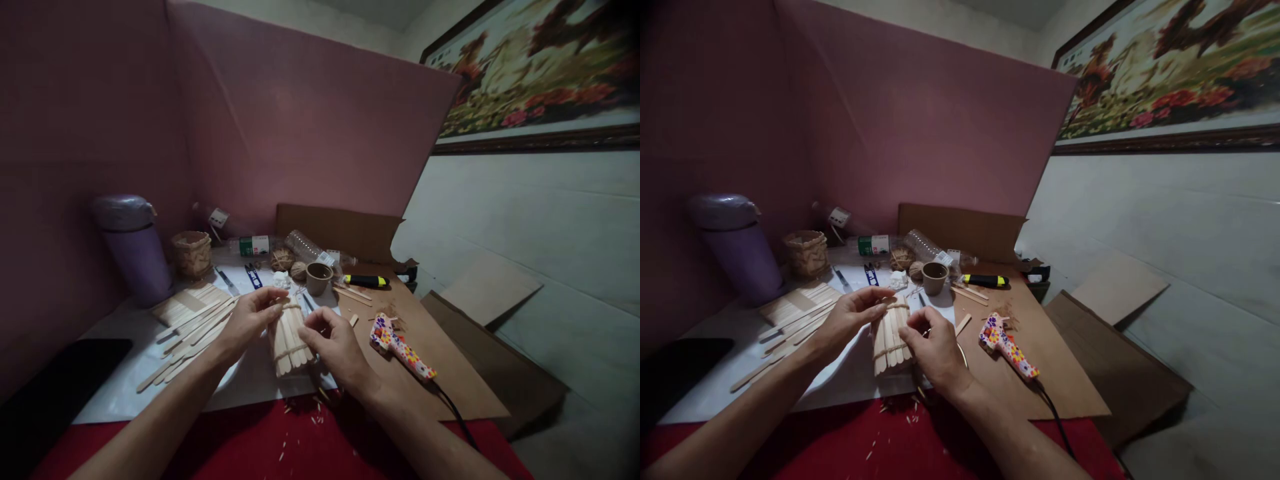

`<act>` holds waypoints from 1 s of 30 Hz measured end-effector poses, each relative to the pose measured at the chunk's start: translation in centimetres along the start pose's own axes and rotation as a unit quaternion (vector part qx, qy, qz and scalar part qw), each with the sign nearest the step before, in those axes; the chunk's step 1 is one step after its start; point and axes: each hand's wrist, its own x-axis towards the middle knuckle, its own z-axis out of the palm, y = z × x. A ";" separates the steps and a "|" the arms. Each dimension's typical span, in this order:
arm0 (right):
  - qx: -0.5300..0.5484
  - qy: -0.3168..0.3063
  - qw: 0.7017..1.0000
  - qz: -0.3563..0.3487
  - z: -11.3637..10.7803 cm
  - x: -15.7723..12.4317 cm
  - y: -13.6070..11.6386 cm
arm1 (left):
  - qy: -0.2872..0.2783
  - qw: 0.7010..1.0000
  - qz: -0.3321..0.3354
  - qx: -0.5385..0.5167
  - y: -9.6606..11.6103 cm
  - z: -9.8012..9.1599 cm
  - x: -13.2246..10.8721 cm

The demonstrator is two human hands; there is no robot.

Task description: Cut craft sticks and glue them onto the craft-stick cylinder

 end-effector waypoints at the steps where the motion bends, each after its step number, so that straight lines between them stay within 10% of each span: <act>1: 0.004 0.003 1.000 0.001 0.1 0.0 0.0 | 0.001 1.000 0.000 0.002 0.0 0.0 0.0; 6: 0.052 0.042 0.998 -0.007 -0.7 0.9 -0.1 | 0.028 0.999 -0.025 -0.003 -0.5 -0.2 0.2; 14: -0.164 0.121 0.977 -0.064 -5.5 3.7 1.3 | 0.032 0.999 -0.040 -0.016 0.5 -1.2 0.7; 30: -0.276 0.073 0.953 -0.101 -3.3 2.4 0.6 | 0.029 1.000 0.013 0.004 0.8 -0.4 0.0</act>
